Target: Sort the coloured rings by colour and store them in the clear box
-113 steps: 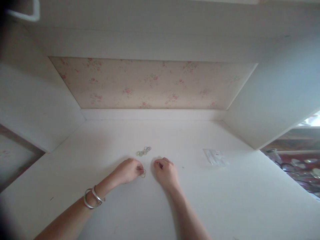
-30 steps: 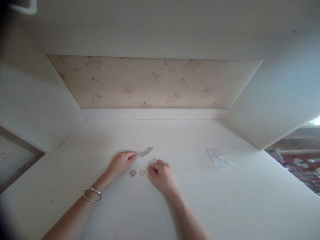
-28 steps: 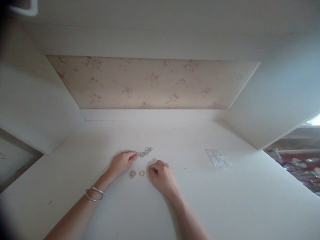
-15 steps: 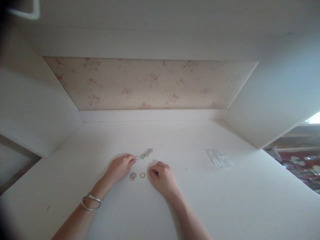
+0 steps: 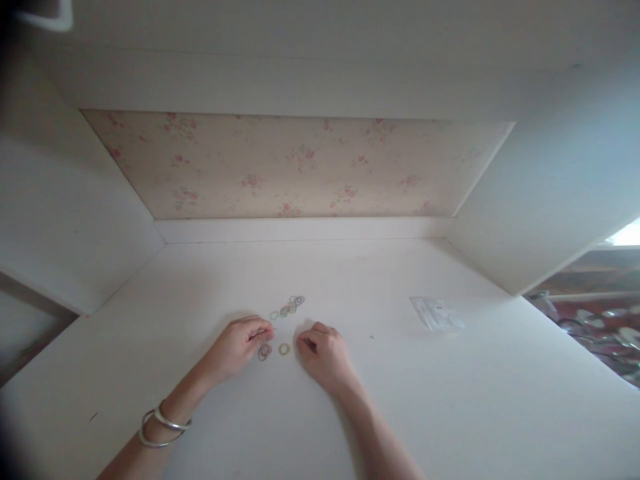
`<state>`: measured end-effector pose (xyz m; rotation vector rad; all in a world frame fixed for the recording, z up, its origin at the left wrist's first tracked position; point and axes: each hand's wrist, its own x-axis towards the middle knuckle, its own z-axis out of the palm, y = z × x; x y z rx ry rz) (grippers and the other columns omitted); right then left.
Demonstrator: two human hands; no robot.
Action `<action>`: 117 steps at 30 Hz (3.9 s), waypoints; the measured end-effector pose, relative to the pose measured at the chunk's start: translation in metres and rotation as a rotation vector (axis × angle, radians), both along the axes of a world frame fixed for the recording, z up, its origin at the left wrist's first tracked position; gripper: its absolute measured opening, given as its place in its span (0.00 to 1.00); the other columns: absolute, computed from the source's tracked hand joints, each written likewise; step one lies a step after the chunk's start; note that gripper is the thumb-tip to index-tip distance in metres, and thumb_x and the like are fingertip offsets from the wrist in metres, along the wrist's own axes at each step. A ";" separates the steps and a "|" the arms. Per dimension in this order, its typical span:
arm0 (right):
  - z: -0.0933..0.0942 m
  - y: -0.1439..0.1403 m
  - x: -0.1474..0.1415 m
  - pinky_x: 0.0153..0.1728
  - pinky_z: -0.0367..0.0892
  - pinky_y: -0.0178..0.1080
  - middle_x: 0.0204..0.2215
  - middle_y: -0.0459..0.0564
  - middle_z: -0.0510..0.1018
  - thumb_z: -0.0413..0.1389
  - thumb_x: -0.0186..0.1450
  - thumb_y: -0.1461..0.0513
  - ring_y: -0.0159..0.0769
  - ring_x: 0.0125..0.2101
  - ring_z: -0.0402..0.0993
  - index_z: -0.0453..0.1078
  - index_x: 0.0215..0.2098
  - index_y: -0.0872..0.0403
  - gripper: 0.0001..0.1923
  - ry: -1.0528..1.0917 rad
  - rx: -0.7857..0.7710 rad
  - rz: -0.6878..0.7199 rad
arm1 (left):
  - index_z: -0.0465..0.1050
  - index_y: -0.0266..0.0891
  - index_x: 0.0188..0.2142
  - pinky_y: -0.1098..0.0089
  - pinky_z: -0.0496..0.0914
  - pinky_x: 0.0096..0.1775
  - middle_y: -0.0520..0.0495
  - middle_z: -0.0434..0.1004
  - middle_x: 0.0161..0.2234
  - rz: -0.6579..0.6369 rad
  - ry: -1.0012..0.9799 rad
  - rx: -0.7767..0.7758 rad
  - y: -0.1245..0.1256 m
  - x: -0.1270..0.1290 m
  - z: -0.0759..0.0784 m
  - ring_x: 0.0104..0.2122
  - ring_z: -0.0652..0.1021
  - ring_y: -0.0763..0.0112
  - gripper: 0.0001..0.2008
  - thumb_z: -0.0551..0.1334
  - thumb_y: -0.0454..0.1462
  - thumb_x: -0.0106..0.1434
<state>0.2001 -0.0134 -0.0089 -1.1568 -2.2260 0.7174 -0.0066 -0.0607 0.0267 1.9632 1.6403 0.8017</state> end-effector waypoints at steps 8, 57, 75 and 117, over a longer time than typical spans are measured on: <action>-0.001 0.001 0.000 0.31 0.57 0.30 0.25 0.45 0.72 0.50 0.63 0.63 0.28 0.27 0.67 0.76 0.29 0.50 0.11 -0.004 0.028 0.015 | 0.75 0.41 0.29 0.68 0.61 0.39 0.50 0.73 0.27 -0.149 0.252 0.121 -0.005 0.019 -0.004 0.33 0.71 0.70 0.10 0.57 0.37 0.64; 0.012 0.042 -0.044 0.28 0.57 0.33 0.36 0.46 0.72 0.47 0.66 0.55 0.30 0.29 0.70 0.73 0.39 0.45 0.13 -0.372 0.125 -0.083 | 0.76 0.48 0.39 0.71 0.64 0.35 0.50 0.80 0.36 0.420 0.295 -0.188 0.017 -0.026 -0.016 0.38 0.78 0.66 0.15 0.52 0.47 0.64; 0.008 0.023 -0.020 0.31 0.61 0.33 0.29 0.47 0.73 0.47 0.66 0.58 0.32 0.29 0.69 0.74 0.34 0.52 0.14 0.091 -0.032 -0.098 | 0.75 0.49 0.38 0.72 0.64 0.34 0.52 0.80 0.36 0.399 0.325 -0.175 0.020 -0.028 -0.018 0.36 0.78 0.68 0.14 0.52 0.46 0.64; -0.004 -0.001 0.006 0.29 0.61 0.33 0.30 0.48 0.72 0.46 0.66 0.55 0.31 0.26 0.68 0.74 0.35 0.52 0.16 0.172 0.004 -0.288 | 0.76 0.43 0.38 0.73 0.65 0.34 0.49 0.80 0.36 0.351 0.143 -0.153 0.030 -0.038 -0.026 0.35 0.77 0.67 0.17 0.53 0.47 0.61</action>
